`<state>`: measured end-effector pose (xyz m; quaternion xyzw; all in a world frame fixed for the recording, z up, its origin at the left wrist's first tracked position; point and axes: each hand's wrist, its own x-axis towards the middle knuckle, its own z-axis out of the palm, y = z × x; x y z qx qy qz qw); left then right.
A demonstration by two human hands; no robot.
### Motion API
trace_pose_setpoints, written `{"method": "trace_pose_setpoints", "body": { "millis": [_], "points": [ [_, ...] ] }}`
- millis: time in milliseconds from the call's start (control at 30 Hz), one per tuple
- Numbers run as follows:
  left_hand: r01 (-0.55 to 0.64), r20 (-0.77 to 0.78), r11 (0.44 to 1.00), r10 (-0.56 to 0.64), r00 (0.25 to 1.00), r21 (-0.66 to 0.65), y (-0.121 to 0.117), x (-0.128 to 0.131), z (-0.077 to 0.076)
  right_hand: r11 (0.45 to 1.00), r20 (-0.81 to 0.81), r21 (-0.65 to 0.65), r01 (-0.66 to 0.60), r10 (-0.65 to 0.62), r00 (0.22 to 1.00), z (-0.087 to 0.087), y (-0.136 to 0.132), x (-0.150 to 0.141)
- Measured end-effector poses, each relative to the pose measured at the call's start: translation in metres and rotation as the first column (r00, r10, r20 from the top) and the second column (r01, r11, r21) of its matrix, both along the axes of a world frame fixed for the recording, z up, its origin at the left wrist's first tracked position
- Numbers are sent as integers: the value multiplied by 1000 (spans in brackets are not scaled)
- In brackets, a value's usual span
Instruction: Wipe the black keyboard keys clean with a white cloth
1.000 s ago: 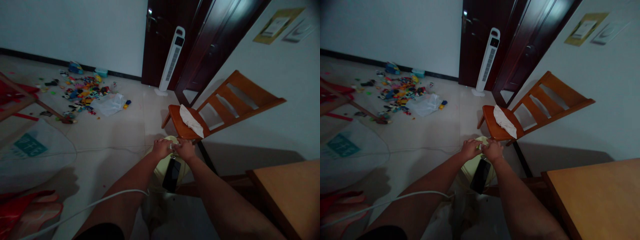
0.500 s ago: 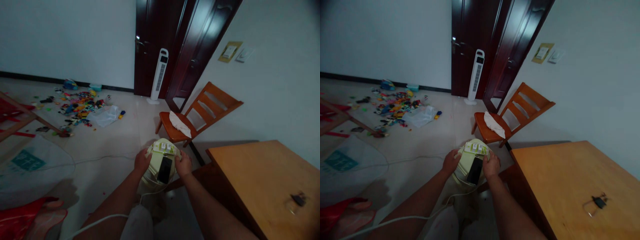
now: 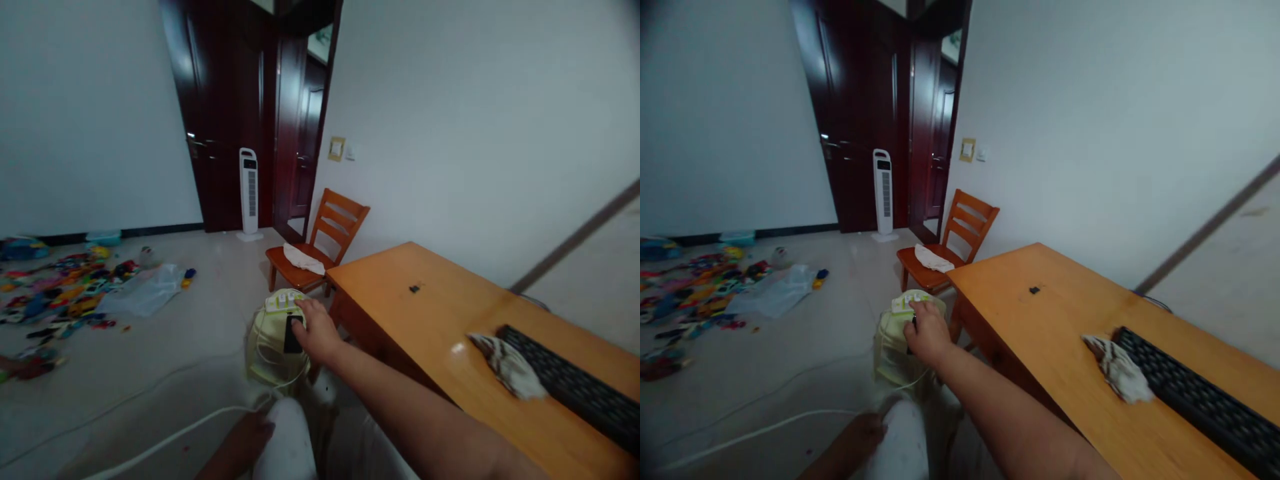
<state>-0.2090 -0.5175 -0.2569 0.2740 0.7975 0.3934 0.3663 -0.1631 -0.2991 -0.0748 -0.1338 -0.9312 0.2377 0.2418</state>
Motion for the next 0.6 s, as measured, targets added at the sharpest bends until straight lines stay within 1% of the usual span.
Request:
{"method": "trace_pose_setpoints", "body": {
  "millis": [33,67,100,133,200,267,300,333,367,400,433,467,500,567,600],
  "points": [
    [114,51,993,-113,992,-18,6,11,13,1000,-29,9,-6,7,1000,11,-4,4],
    [214,124,977,-212,969,-1,15,22,28,1000,-54,21,-7,9,999,22,-7,8],
    [271,157,960,-279,947,67,26,32,45,999,-71,35,-14,17,997,31,-9,11],
    [282,162,946,-307,938,157,38,41,64,999,-81,44,-16,19,997,40,-10,15],
    [193,152,930,-249,956,312,65,54,102,999,-104,55,3,3,995,55,-9,21],
    [23,134,891,-93,987,453,93,60,141,997,-145,62,45,-36,989,69,-5,29],
    [-66,124,844,-1,992,532,107,61,159,995,-170,68,67,-55,984,76,-2,34],
    [-135,112,773,83,990,620,120,62,177,993,-196,77,85,-69,978,83,1,41],
    [-174,103,679,144,984,713,134,63,194,991,-222,86,104,-82,972,90,5,49],
    [-211,110,574,205,972,791,148,65,210,988,-250,93,127,-100,963,97,9,58],
    [-236,127,486,246,961,841,162,68,226,983,-281,99,156,-123,952,105,14,68],
    [-265,156,422,276,949,867,177,72,240,976,-313,100,192,-152,938,113,20,80],
    [-273,178,383,264,948,883,192,77,254,968,-346,94,233,-188,919,121,26,93],
    [-275,211,330,216,953,903,223,92,278,948,-403,70,311,-258,878,135,42,122],
    [-271,215,313,202,955,910,238,100,289,938,-423,58,342,-287,859,141,50,139]
  ]
}}
